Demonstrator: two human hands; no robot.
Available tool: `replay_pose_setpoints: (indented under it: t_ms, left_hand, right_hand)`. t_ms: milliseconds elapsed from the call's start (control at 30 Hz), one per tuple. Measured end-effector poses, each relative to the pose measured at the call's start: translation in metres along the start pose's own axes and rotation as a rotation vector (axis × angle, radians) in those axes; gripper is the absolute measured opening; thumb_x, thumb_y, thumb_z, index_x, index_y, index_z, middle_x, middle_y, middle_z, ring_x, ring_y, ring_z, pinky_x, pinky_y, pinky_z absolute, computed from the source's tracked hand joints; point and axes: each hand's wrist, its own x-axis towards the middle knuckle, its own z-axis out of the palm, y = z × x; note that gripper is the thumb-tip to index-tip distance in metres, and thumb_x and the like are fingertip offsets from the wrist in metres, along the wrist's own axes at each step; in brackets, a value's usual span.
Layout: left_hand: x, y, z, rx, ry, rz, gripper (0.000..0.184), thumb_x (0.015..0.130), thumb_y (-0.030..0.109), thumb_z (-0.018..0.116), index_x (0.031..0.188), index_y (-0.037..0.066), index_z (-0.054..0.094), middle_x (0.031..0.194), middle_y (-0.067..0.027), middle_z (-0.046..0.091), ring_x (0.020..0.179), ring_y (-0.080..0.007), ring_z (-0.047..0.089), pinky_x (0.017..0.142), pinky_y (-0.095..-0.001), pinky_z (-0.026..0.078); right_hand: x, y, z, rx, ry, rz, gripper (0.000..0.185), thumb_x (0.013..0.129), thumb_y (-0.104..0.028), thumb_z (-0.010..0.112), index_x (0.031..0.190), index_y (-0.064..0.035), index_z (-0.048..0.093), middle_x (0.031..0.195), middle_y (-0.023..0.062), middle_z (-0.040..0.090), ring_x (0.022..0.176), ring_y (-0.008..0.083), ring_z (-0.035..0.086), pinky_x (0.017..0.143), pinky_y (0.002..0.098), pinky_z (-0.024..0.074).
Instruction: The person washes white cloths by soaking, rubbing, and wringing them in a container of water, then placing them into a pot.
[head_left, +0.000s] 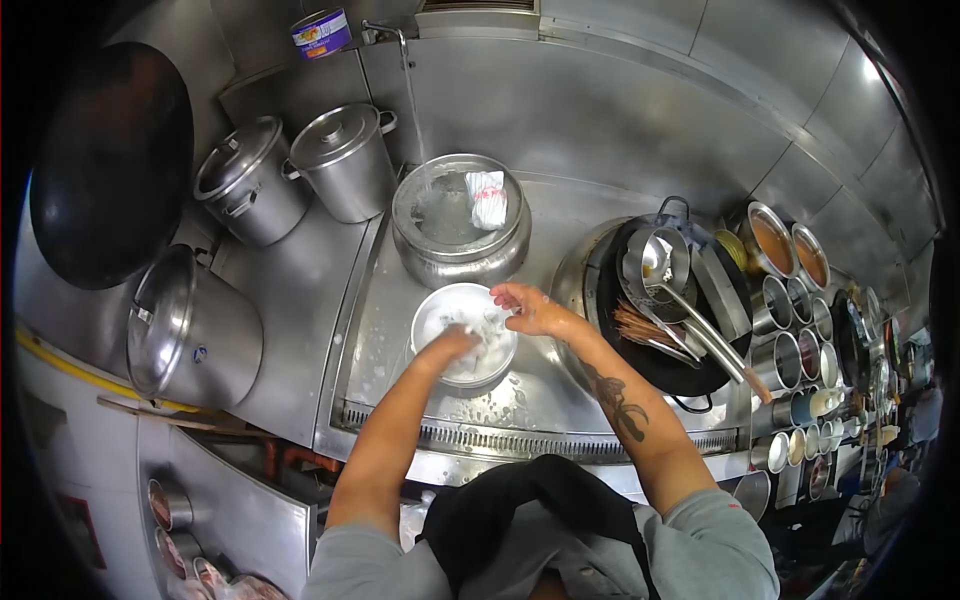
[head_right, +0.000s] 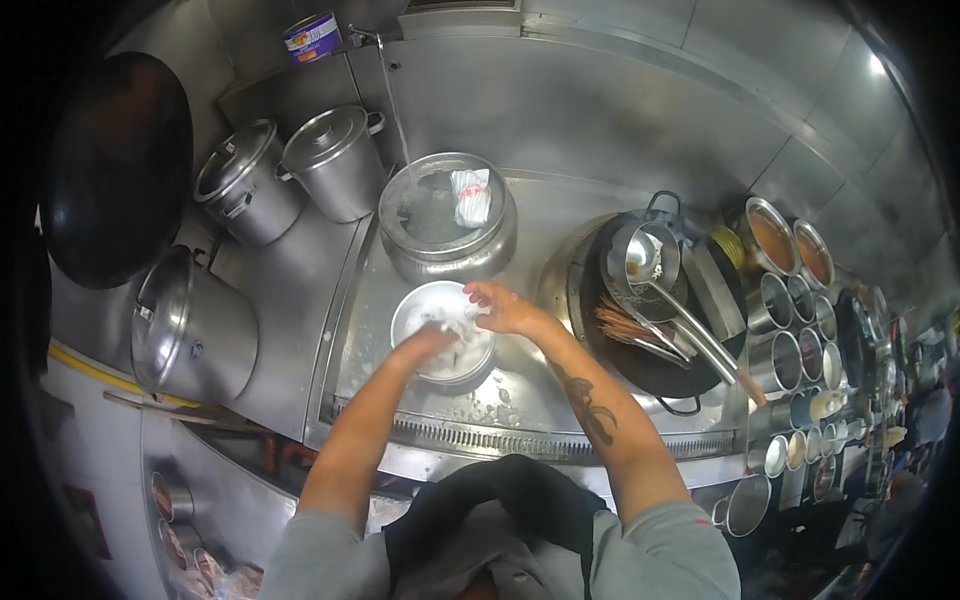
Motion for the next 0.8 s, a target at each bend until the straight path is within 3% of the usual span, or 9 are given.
replay_pose_setpoints:
  t_ms: [133, 267, 333, 500, 533, 600, 667, 733, 800]
  left_hand:
    - [-0.035, 0.097, -0.034, -0.395, 0.114, -0.049, 0.033, 0.081, 0.021, 0.065, 0.106, 0.001, 0.06, 0.092, -0.01, 0.064, 0.078, -0.0195, 0.063, 0.067, -0.0335, 0.052]
    - [-0.102, 0.193, -0.061, -0.58, 0.317, 0.202, 0.021, 0.081, 0.018, 0.064, 0.093, 0.001, 0.064, 0.081, -0.0075, 0.065, 0.067, -0.0177, 0.062, 0.06, -0.0317, 0.05]
    - [-0.127, 0.21, -0.082, -0.869, 0.381, 0.311, 0.021, 0.08, 0.018, 0.065, 0.093, 0.001, 0.061, 0.083, -0.0108, 0.065, 0.07, -0.0214, 0.065, 0.065, -0.0352, 0.055]
    - [-0.125, 0.121, -0.096, -1.373, 0.143, 0.466, 0.046, 0.088, 0.042, 0.056, 0.112, 0.003, 0.056, 0.109, -0.0124, 0.062, 0.103, -0.0291, 0.059, 0.093, -0.0442, 0.046]
    - [-0.112, 0.099, -0.078, -1.464, 0.055, 0.449, 0.052, 0.088, 0.046, 0.053, 0.119, 0.004, 0.053, 0.119, -0.0141, 0.058, 0.112, -0.0311, 0.055, 0.096, -0.0474, 0.044]
    - [-0.08, 0.067, -0.027, -1.382, 0.253, 0.396, 0.053, 0.088, 0.052, 0.049, 0.117, 0.008, 0.055, 0.118, -0.0089, 0.059, 0.107, -0.0255, 0.057, 0.095, -0.0414, 0.045]
    - [-0.057, 0.064, 0.006, -1.478, 0.06, 0.216, 0.055, 0.088, 0.055, 0.048, 0.118, 0.009, 0.055, 0.118, -0.0086, 0.059, 0.107, -0.0237, 0.057, 0.095, -0.0391, 0.045]
    - [0.005, 0.001, 0.017, -1.495, 0.199, 0.23, 0.05, 0.089, 0.051, 0.048, 0.117, 0.01, 0.055, 0.113, -0.0082, 0.06, 0.103, -0.0222, 0.058, 0.092, -0.0363, 0.047]
    - [0.017, -0.033, 0.007, -1.447, 0.228, 0.32, 0.047, 0.088, 0.049, 0.051, 0.115, 0.011, 0.055, 0.107, -0.0072, 0.061, 0.095, -0.0212, 0.06, 0.084, -0.0375, 0.049]
  right_hand:
    - [0.014, -0.015, 0.033, 0.219, -0.067, -0.303, 0.061, 0.068, -0.009, 0.067, 0.126, -0.0085, 0.048, 0.114, 0.0129, 0.058, 0.107, 0.0251, 0.055, 0.089, 0.0352, 0.0455]
    - [0.043, 0.01, 0.066, -0.067, 0.006, 0.013, 0.05, 0.074, -0.029, 0.065, 0.116, -0.0023, 0.058, 0.113, 0.0107, 0.061, 0.106, 0.0242, 0.057, 0.087, 0.0356, 0.0468]
    - [0.037, 0.033, 0.064, 0.204, 0.092, 0.092, 0.045, 0.081, -0.033, 0.061, 0.113, -0.0022, 0.06, 0.112, 0.0126, 0.062, 0.103, 0.0276, 0.059, 0.085, 0.0405, 0.0489]
    - [0.014, -0.012, 0.013, 1.402, 0.29, 0.187, 0.039, 0.092, -0.037, 0.048, 0.114, -0.0056, 0.056, 0.117, 0.0118, 0.056, 0.104, 0.0227, 0.058, 0.085, 0.0387, 0.0513]
    - [0.014, -0.028, 0.012, 1.453, 0.36, 0.152, 0.039, 0.091, -0.037, 0.05, 0.113, -0.0053, 0.056, 0.111, 0.0112, 0.059, 0.099, 0.0231, 0.06, 0.084, 0.0387, 0.0519]
    - [0.023, -0.052, 0.031, 1.553, 0.502, 0.091, 0.04, 0.089, -0.038, 0.054, 0.111, -0.0047, 0.055, 0.1, 0.0099, 0.064, 0.089, 0.0239, 0.064, 0.081, 0.0387, 0.0531]
    - [0.04, -0.066, 0.068, 0.957, 0.693, 0.102, 0.025, 0.086, -0.024, 0.056, 0.098, -0.0018, 0.061, 0.082, 0.008, 0.063, 0.075, 0.0187, 0.061, 0.068, 0.0334, 0.0506]
    - [0.038, -0.073, 0.101, 0.491, 0.553, -0.24, 0.015, 0.079, -0.013, 0.062, 0.087, 0.0003, 0.062, 0.081, 0.0075, 0.063, 0.073, 0.0144, 0.058, 0.065, 0.0317, 0.0476]
    - [0.033, -0.08, 0.106, 0.115, 0.505, -0.44, 0.017, 0.075, -0.012, 0.065, 0.089, -0.0021, 0.063, 0.081, 0.0113, 0.064, 0.072, 0.022, 0.061, 0.067, 0.0349, 0.0486]
